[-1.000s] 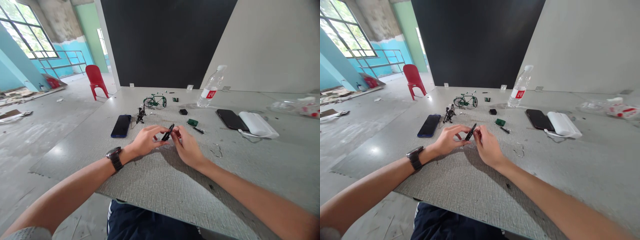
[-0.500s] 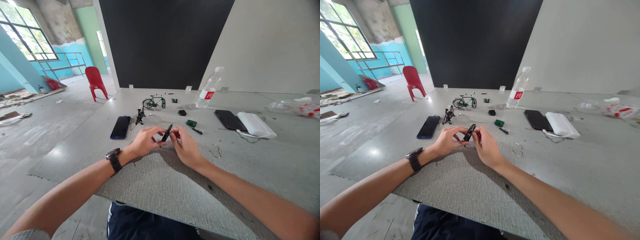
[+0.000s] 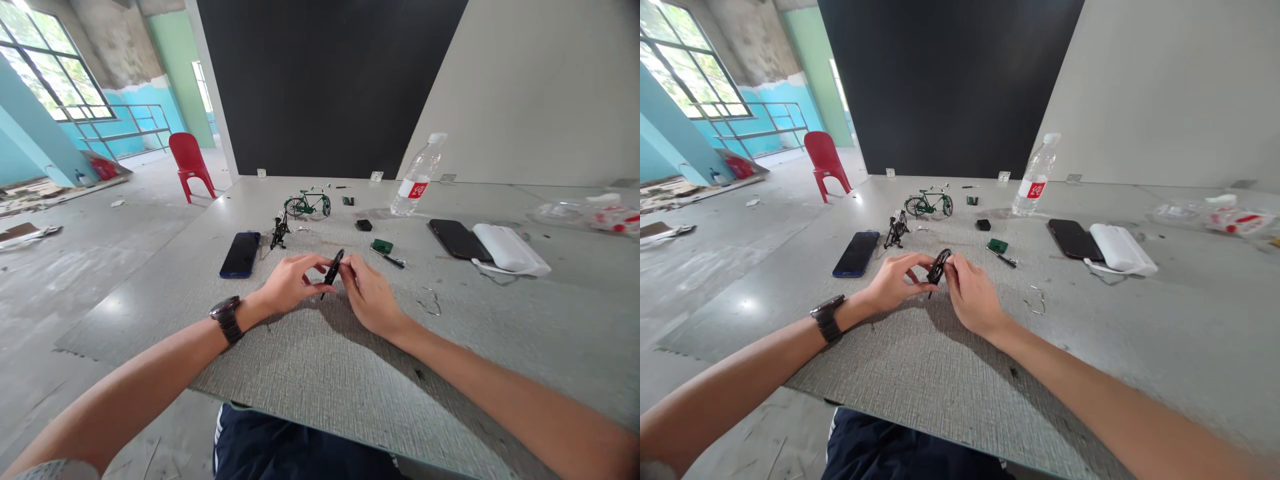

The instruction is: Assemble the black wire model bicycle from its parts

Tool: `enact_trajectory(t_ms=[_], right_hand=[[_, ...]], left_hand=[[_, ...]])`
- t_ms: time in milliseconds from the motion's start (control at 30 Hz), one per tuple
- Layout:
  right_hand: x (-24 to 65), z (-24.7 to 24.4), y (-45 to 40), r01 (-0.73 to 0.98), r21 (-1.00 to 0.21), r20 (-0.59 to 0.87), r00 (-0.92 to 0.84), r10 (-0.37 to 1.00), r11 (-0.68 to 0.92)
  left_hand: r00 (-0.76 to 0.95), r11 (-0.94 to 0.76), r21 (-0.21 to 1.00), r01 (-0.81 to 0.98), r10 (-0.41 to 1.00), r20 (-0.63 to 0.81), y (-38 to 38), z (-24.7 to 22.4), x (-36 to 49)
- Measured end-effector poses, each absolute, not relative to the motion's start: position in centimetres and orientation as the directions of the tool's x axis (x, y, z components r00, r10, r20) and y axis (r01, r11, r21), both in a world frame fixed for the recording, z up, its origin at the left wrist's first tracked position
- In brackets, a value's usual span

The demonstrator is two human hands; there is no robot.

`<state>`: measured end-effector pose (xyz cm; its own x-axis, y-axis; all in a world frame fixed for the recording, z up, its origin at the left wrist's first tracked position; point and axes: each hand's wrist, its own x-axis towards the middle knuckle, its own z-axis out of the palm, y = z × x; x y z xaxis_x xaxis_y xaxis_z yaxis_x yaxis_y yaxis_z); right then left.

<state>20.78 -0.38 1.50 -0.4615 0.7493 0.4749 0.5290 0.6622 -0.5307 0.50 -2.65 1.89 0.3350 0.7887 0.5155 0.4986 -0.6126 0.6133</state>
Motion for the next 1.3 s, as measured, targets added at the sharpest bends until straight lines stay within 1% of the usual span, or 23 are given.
enact_trajectory(t_ms=[167,400,567,833,967,1133,1300], right_hand=[[20.68,1.65,-0.43,0.517,-0.560,0.463,-0.453,0.762,0.648],[20.74,1.61,-0.56,0.517,-0.528,0.474,-0.480,0.739,0.674],[20.66,1.51,-0.49,0.554,-0.511,0.460,-0.469,0.754,0.657],[20.78,1.75,-0.69,0.551,-0.563,0.425,-0.447,0.787,0.617],[20.71,1.90,-0.76,0.533,-0.570,0.436,-0.449,0.780,0.626],[20.67,2.07,-0.73,0.525,-0.568,0.443,-0.454,0.773,0.634],[20.79,2.07,-0.65,0.463,-0.601,0.476,-0.448,0.757,0.652]], left_hand=[[0.294,-0.571,0.643,0.511,0.819,0.493,-2.79,2.24,0.70],[0.305,-0.568,0.631,0.528,0.821,0.483,-3.06,2.65,0.72],[0.325,-0.584,0.633,0.508,0.811,0.487,-3.04,2.57,0.67],[0.282,-0.529,0.666,0.526,0.847,0.450,-3.11,2.78,0.92],[0.259,-0.534,0.665,0.522,0.842,0.473,-3.12,2.79,1.00],[0.283,-0.602,0.660,0.450,0.797,0.534,-3.22,2.85,0.93],[0.280,-0.623,0.660,0.420,0.780,0.559,-3.38,2.85,0.83]])
